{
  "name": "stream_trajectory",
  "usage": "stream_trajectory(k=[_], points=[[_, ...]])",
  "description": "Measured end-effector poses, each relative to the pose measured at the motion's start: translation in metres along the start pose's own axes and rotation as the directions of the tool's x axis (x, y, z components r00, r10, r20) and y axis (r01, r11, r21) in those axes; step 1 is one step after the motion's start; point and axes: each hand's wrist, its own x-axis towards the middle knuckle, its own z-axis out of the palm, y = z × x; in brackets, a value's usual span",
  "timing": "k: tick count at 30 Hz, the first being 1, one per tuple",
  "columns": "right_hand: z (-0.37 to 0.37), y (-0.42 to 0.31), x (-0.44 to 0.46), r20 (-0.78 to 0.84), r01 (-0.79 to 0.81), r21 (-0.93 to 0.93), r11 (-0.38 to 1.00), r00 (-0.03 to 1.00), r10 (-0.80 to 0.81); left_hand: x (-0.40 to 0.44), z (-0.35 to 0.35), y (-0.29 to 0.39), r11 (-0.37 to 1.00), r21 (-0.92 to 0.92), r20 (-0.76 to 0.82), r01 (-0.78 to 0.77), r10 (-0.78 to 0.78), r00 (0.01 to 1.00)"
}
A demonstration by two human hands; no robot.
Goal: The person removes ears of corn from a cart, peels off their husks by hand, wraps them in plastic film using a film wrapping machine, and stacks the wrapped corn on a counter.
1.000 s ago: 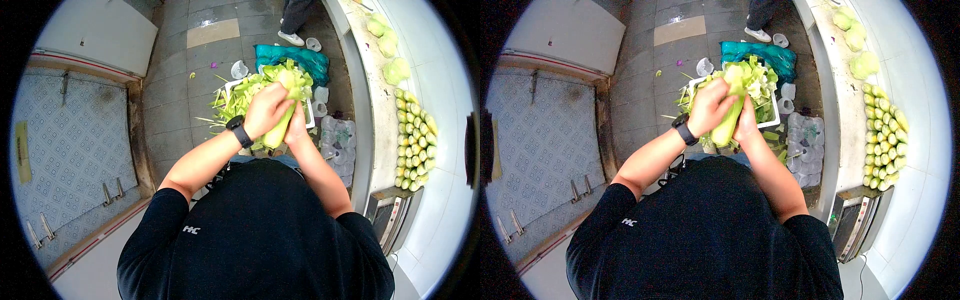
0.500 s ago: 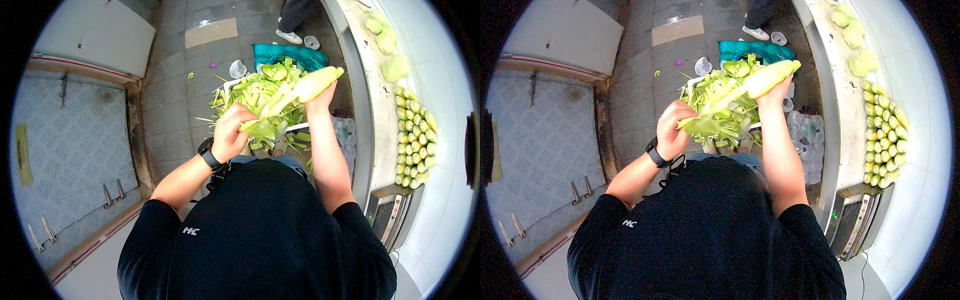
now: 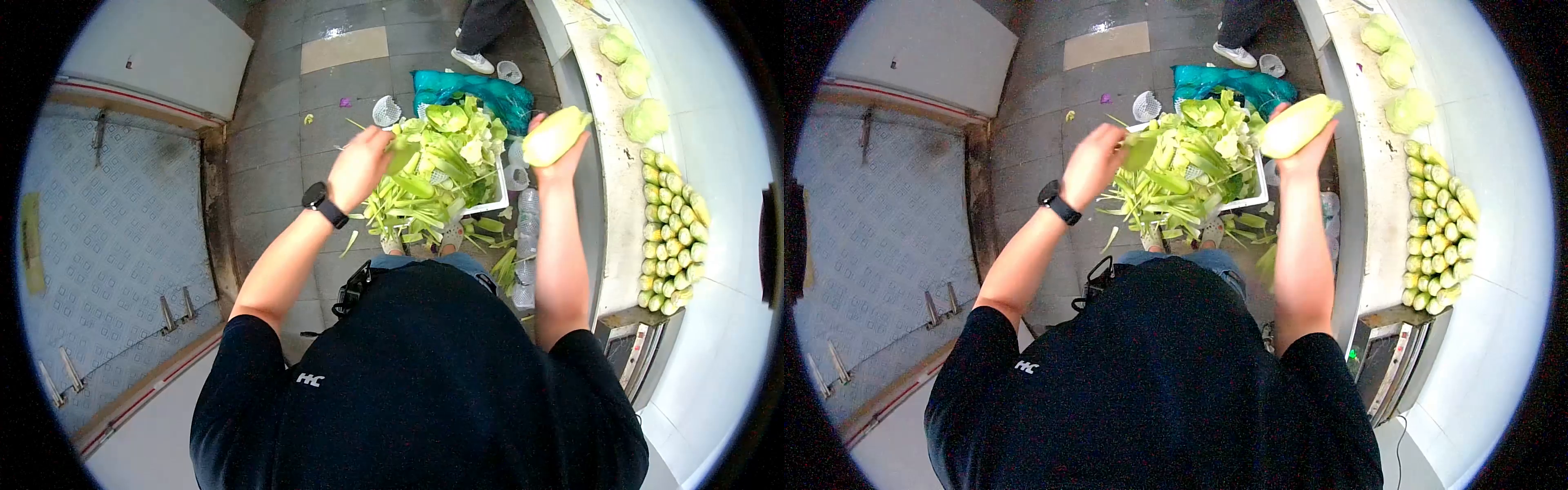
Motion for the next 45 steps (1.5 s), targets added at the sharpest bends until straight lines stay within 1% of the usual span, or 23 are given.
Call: stream_trajectory(k=[4, 5, 6, 8, 10, 13, 15, 17, 20, 22, 23, 25, 27, 30, 31, 33, 38, 40, 41, 42, 43, 44, 45], points=[[0.003, 0.046, -0.033, 0.141, -0.103, 0.104, 0.989, 0.986, 0.088, 0.007, 0.024, 0.016, 0.988, -0.103, 0.207, 0.111, -0.087, 0.974], [0.003, 0.055, -0.044, 0.198, -0.144, 0.003, 0.99, 0.97, 0.14, 0.011, 0.029, 0.026, 0.841, -0.438, 0.37, 0.317, -0.153, 0.916], [0.006, 0.064, -0.055, 0.249, -0.178, -0.1, 0.979, 0.948, 0.198, 0.015, 0.033, 0.037, 0.545, -0.66, 0.535, 0.517, -0.142, 0.833], [0.009, 0.078, -0.068, 0.233, -0.172, -0.17, 0.97, 0.95, 0.209, 0.02, 0.037, 0.062, 0.202, -0.746, 0.645, 0.634, -0.018, 0.764], [0.024, 0.083, -0.086, 0.279, -0.089, -0.431, 0.898, 0.933, 0.227, 0.022, 0.04, 0.078, 0.023, -0.713, 0.7, 0.701, 0.059, 0.711], [0.034, 0.09, -0.096, 0.128, -0.106, -0.559, 0.822, 0.969, 0.212, 0.016, 0.039, 0.09, 0.092, -0.846, 0.528, 0.526, -0.007, 0.849], [0.024, 0.095, -0.097, 0.126, -0.022, -0.665, 0.747, 0.982, 0.141, 0.011, 0.038, 0.085, 0.429, -0.792, 0.44, 0.435, -0.095, 0.893], [0.016, 0.109, -0.096, 0.104, 0.114, -0.827, 0.55, 0.993, -0.049, 0.008, 0.038, 0.086, 0.4, -0.803, 0.422, 0.442, -0.142, 0.896], [0.023, 0.106, -0.103, 0.175, 0.151, -0.784, 0.602, 0.984, -0.019, 0.006, 0.035, 0.082, 0.416, -0.794, 0.39, 0.444, -0.212, 0.896], [0.03, 0.112, -0.107, 0.176, 0.199, -0.784, 0.588, 0.98, -0.096, 0.006, 0.028, 0.084, 0.284, -0.831, 0.42, 0.479, -0.246, 0.874], [0.03, 0.116, -0.108, 0.23, 0.276, -0.822, 0.498, 0.961, -0.153, 0.005, 0.027, 0.085, 0.285, -0.831, 0.418, 0.478, -0.249, 0.874], [0.027, 0.12, -0.109, 0.288, 0.348, -0.849, 0.398, 0.936, -0.204, 0.005, 0.029, 0.089, 0.462, -0.827, 0.154, 0.32, -0.361, 0.92], [0.024, 0.125, -0.107, 0.363, 0.398, -0.888, 0.228, 0.914, -0.18, 0.01, 0.029, 0.085, 0.468, -0.828, 0.143, 0.31, -0.358, 0.923], [0.016, 0.129, -0.097, 0.247, 0.294, -0.921, 0.255, 0.948, -0.2, 0.01, 0.029, 0.077, 0.499, -0.796, 0.156, 0.343, -0.379, 0.912], [0.013, 0.13, -0.097, 0.245, 0.292, -0.921, 0.256, 0.948, -0.201, 0.008, 0.033, 0.072, 0.519, -0.809, 0.008, 0.276, -0.46, 0.888], [0.009, 0.129, -0.096, -0.193, -0.076, -0.617, 0.783, 0.98, -0.056, 0.007, 0.032, 0.067, 0.443, -0.888, -0.194, 0.122, -0.601, 0.776], [0.003, 0.134, -0.098, -0.359, -0.116, -0.477, 0.871, 0.931, -0.072, 0.016, 0.02, 0.038, 0.383, -0.922, -0.361, -0.065, -0.782, 0.508], [0.032, 0.134, -0.115, -0.232, 0.062, -0.429, 0.901, 0.957, -0.176, 0.024, 0.011, 0.025, 0.384, -0.918, -0.388, -0.103, -0.81, 0.44], [0.05, 0.132, -0.131, 0.002, 0.215, -0.48, 0.85, 0.97, -0.245, 0.031, -0.005, 0.019, 0.258, -0.954, -0.297, -0.153, -0.883, 0.363], [0.073, 0.119, -0.149, -0.008, 0.303, -0.516, 0.801, 0.934, -0.358, 0.036, -0.018, 0.007, 0.136, -0.966, -0.196, -0.218, -0.94, 0.28], [0.099, 0.092, -0.149, -0.154, 0.413, -0.381, 0.828, 0.854, -0.497, 0.037, -0.022, -0.028, 0.239, -0.944, -0.29, -0.226, -0.93, 0.226], [0.078, 0.064, -0.143, 0.042, 0.534, -0.349, 0.77, 0.83, -0.557, 0.029, -0.032, -0.063, 0.342, -0.912, -0.382, -0.225, -0.908, 0.169], [0.067, 0.024, -0.139, 0.348, 0.48, -0.148, 0.865, 0.844, -0.408, 0.017, -0.054, -0.079, 0.24, -0.942, -0.288, -0.233, -0.936, 0.201]])
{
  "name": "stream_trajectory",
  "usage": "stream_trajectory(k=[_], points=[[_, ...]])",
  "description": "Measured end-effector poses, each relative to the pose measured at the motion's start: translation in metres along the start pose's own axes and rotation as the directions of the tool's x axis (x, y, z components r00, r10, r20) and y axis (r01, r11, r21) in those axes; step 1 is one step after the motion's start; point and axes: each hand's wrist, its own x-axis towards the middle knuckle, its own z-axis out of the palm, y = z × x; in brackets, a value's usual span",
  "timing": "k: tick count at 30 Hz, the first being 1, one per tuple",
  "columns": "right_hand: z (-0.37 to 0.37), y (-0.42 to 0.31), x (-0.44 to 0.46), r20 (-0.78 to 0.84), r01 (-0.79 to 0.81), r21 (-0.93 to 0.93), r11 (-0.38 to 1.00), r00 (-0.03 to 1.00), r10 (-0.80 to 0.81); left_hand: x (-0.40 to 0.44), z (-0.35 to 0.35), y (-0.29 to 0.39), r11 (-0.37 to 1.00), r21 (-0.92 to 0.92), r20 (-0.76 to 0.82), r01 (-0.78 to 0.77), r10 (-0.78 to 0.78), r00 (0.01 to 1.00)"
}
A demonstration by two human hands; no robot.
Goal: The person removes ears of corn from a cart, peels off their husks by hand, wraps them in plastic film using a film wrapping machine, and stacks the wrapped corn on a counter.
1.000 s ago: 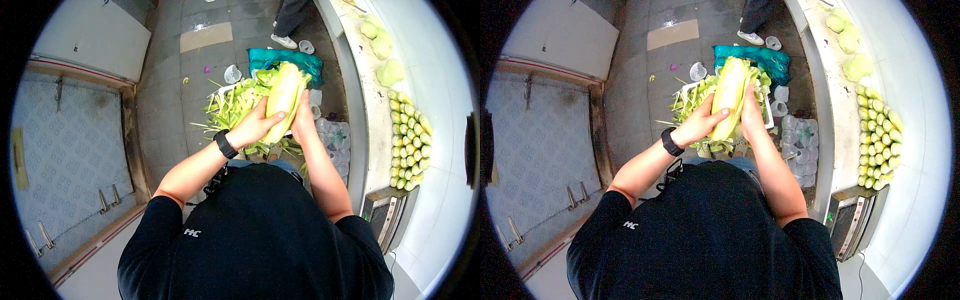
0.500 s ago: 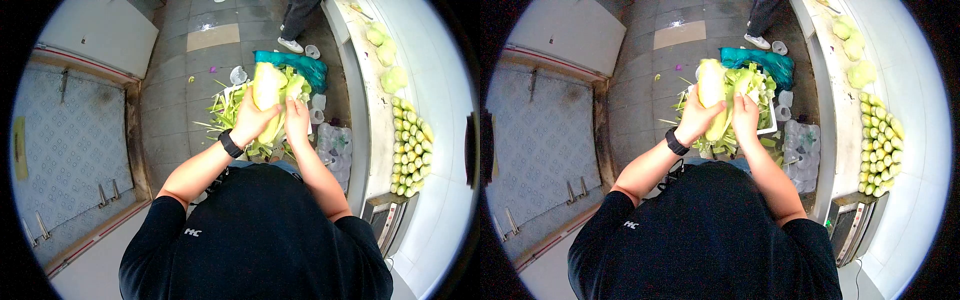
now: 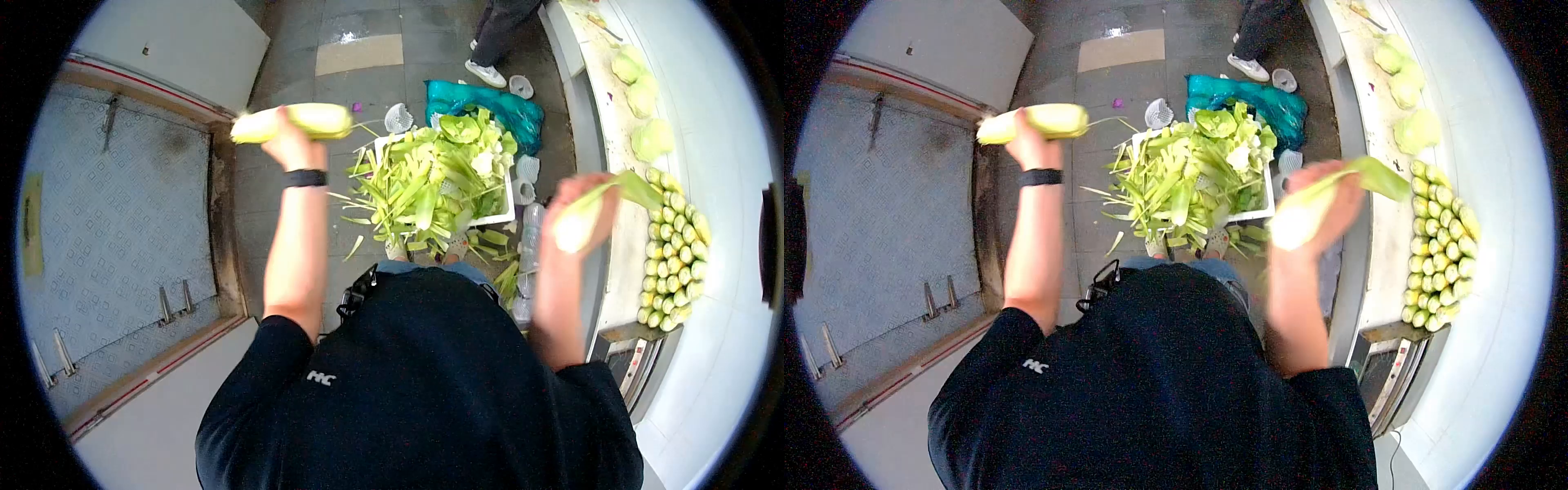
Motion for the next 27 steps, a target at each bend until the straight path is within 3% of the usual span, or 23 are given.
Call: stream_trajectory(k=[1, 3, 5, 7, 9, 11, 13, 15, 19, 21, 23, 26, 27], points=[[0.006, -0.01, 0.008, -0.128, 0.063, -0.154, 0.986, 0.988, -0.083, 0.016, -0.01, 0.017, 0.994, -0.025, 0.015, 0.109, -0.109, 0.994], [0.016, 0.011, 0.027, -0.397, -0.066, -0.524, 0.849, 0.901, -0.175, 0.033, -0.033, 0.021, 0.995, 0.065, 0.066, 0.075, -0.079, 0.995], [-0.048, 0.055, 0.037, -0.156, -0.226, -0.628, 0.745, 0.974, 0.164, 0.021, -0.042, 0.028, 0.985, 0.056, 0.144, 0.164, -0.171, 0.975], [-0.11, 0.12, 0.047, -0.259, -0.371, -0.91, 0.184, 0.856, 0.446, -0.009, -0.039, 0.033, 0.945, 0.026, 0.176, 0.327, -0.327, 0.929], [-0.224, 0.211, 0.031, 0.086, 0.125, -0.977, -0.172, 0.972, 0.218, -0.042, -0.034, 0.037, 0.883, -0.029, 0.225, 0.469, -0.451, 0.864], [-0.07, 0.166, -0.017, -0.046, -0.148, -0.971, 0.186, 0.884, 0.465, -0.055, -0.043, 0.025, 0.872, -0.01, 0.326, 0.49, -0.46, 0.825], [0.0, 0.158, -0.054, 0.231, -0.234, -0.79, 0.567, 0.743, 0.628, -0.073, -0.044, 0.025, 0.88, 0.044, 0.313, 0.472, -0.461, 0.83], [0.051, 0.144, -0.076, 0.514, -0.002, -0.75, 0.662, 0.628, 0.585, -0.092, -0.041, 0.033, 0.878, 0.062, 0.347, 0.474, -0.464, 0.815], [0.055, 0.142, -0.077, 0.541, 0.138, -0.736, 0.663, 0.708, 0.454, -0.107, -0.042, 0.058, 0.901, 0.163, 0.503, 0.403, -0.427, 0.751], [0.05, 0.12, -0.081, 0.433, -0.034, -0.723, 0.69, 0.756, 0.491, -0.098, -0.048, 0.065, 0.896, 0.223, 0.566, 0.384, -0.44, 0.698], [0.044, 0.098, -0.089, 0.376, -0.034, -0.743, 0.668, 0.804, 0.46, -0.093, -0.049, 0.066, 0.882, 0.331, 0.705, 0.334, -0.467, 0.534], [0.04, 0.069, -0.105, 0.411, 0.177, -0.792, 0.584, 0.863, 0.294, -0.105, -0.042, 0.057, 0.818, 0.365, 0.718, 0.445, -0.551, 0.424], [0.033, 0.063, -0.111, 0.387, 0.175, -0.801, 0.572, 0.881, 0.272, -0.113, -0.04, 0.055, 0.789, 0.381, 0.716, 0.482, -0.582, 0.386]])
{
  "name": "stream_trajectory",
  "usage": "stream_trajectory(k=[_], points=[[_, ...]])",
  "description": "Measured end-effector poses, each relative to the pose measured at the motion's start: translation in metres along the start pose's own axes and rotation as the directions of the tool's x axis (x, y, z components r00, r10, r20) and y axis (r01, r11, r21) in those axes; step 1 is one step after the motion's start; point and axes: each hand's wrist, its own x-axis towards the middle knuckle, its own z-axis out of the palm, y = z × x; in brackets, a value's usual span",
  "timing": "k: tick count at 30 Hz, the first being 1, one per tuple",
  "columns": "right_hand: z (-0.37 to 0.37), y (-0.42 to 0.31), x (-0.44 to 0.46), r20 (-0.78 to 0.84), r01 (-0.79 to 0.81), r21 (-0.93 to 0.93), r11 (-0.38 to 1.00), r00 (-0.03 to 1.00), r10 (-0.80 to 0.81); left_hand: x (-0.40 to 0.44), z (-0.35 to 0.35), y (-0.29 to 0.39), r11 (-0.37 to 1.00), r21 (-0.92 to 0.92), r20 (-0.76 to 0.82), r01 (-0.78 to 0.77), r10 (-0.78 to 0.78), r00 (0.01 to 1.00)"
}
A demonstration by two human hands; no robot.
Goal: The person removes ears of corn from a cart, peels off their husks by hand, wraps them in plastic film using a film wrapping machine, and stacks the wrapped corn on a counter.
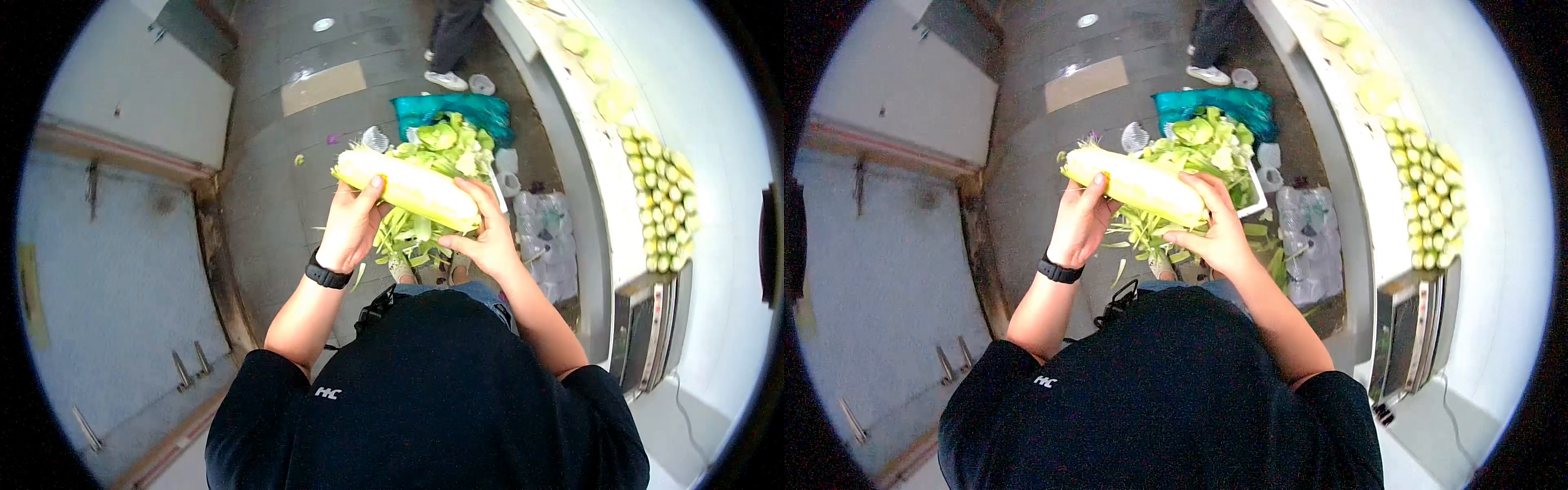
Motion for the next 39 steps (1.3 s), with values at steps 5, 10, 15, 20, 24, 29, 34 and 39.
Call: stream_trajectory(k=[5, 10, 15, 20, 24, 29, 34, 39], points=[[-0.035, -0.01, -0.051, -0.148, -0.159, 0.195, 0.968, 0.971, 0.189, 0.003, 0.037, -0.029, 0.997, 0.058, 0.203, 0.054, -0.065, 0.977], [-0.095, -0.032, -0.118, -0.282, -0.199, 0.44, 0.875, 0.895, 0.345, 0.007, 0.088, -0.055, 0.986, 0.148, 0.447, 0.079, -0.138, 0.884], [-0.157, -0.044, -0.211, -0.544, -0.04, 0.332, 0.942, 0.808, 0.226, 0.005, 0.17, -0.102, 0.905, 0.422, 0.599, 0.047, -0.318, 0.735], [-0.22, -0.055, -0.323, -0.696, -0.066, 0.297, 0.952, 0.668, 0.263, -0.026, 0.266, -0.164, 0.783, 0.609, 0.721, -0.124, -0.481, 0.499], [-0.259, -0.078, -0.392, -0.799, -0.175, 0.053, 0.983, 0.583, 0.147, -0.05, 0.325, -0.223, 0.683, 0.681, 0.731, -0.264, -0.609, 0.31], [-0.298, -0.087, -0.452, -0.907, -0.445, -0.117, 0.888, 0.413, 0.088, -0.086, 0.404, -0.28, 0.623, 0.575, 0.798, -0.529, -0.568, 0.198], [-0.321, -0.089, -0.478, -0.97, -0.503, -0.095, 0.859, 0.242, 0.034, -0.094, 0.466, -0.327, 0.622, 0.461, 0.83, -0.633, -0.555, 0.059], [-0.356, -0.087, -0.487, -0.991, -0.611, -0.115, 0.783, 0.12, -0.052, -0.087, 0.52, -0.379, 0.62, 0.255, 0.876, -0.742, -0.472, -0.093]])
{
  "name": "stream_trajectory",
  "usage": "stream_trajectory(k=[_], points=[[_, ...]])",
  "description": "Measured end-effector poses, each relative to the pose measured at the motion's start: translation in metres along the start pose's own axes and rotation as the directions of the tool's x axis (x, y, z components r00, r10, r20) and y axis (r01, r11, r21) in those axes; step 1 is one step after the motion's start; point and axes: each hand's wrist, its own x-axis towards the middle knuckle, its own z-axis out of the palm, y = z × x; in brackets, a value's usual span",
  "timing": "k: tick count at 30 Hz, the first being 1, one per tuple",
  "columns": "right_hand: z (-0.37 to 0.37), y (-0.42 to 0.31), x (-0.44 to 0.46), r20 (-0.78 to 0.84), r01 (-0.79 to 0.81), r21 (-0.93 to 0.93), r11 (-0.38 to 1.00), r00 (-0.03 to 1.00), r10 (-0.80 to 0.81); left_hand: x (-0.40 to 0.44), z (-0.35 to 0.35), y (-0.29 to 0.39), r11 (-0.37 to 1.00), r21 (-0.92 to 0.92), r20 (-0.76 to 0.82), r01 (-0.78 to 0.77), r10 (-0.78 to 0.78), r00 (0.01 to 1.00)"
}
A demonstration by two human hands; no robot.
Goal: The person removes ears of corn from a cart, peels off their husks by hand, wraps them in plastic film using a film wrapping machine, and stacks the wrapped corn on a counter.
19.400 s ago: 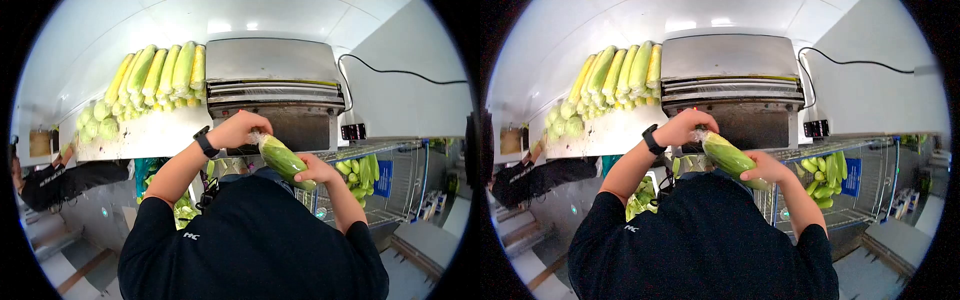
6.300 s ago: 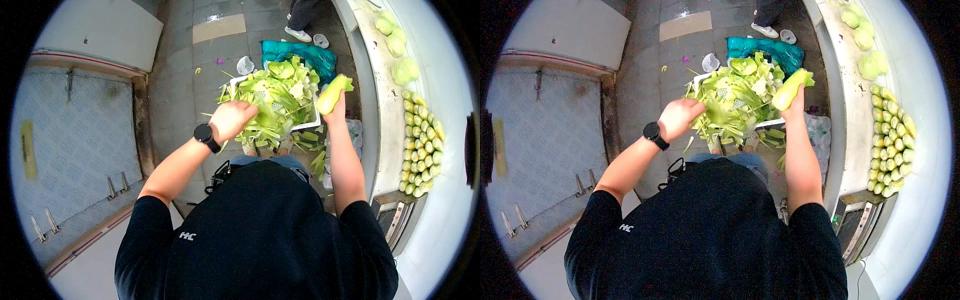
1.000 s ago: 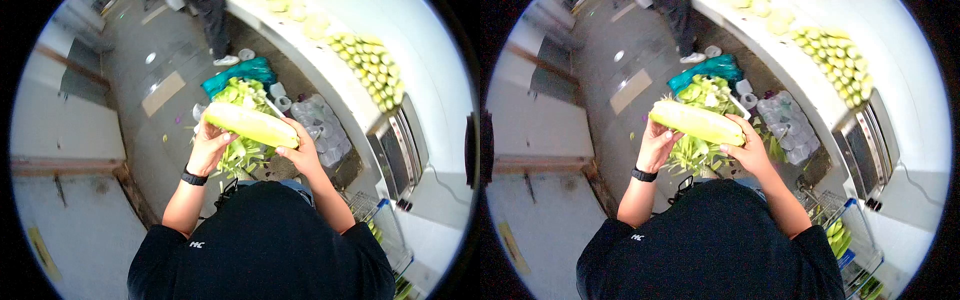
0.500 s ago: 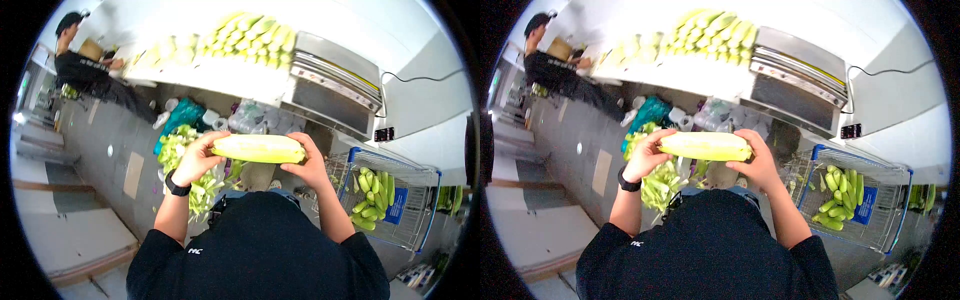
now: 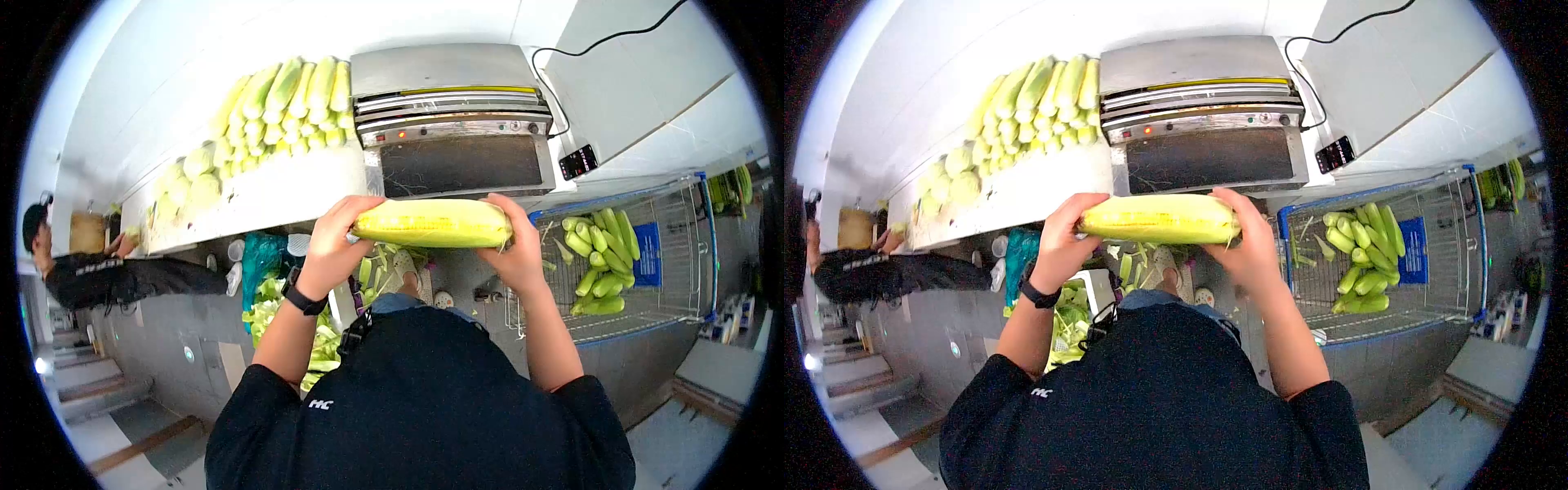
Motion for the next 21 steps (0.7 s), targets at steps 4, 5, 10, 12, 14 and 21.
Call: stream_trajectory(k=[4, 5, 10, 12, 14, 21], points=[[0.001, 0.007, 0.039, -0.046, -0.037, -0.124, 0.992, 0.998, 0.032, 0.064, -0.002, -0.039, 0.98, 0.031, 0.01, -0.198, 0.198, 0.98], [0.002, 0.009, 0.048, -0.027, -0.049, -0.141, 0.989, 0.999, 0.045, 0.076, -0.003, -0.047, 0.979, 0.039, 0.033, -0.199, 0.197, 0.98], [-0.008, 0.021, 0.112, 0.03, -0.023, -0.231, 0.973, 0.999, 0.031, 0.146, 0.0, -0.088, 0.981, 0.024, 0.138, -0.194, 0.189, 0.972], [-0.021, 0.03, 0.153, 0.059, -0.037, -0.256, 0.966, 0.997, 0.053, 0.183, -0.003, -0.097, 0.98, -0.046, 0.21, -0.194, 0.2, 0.957], [-0.031, 0.04, 0.191, 0.082, 0.012, -0.32, 0.947, 0.997, 0.015, 0.217, 0.001, -0.113, 0.982, -0.017, 0.193, -0.188, 0.187, 0.963], [-0.053, 0.111, 0.308, 0.22, 0.122, -0.448, 0.885, 0.975, -0.022, 0.313, 0.036, -0.154, 0.984, 0.164, 0.042, -0.074, 0.068, 0.997]])
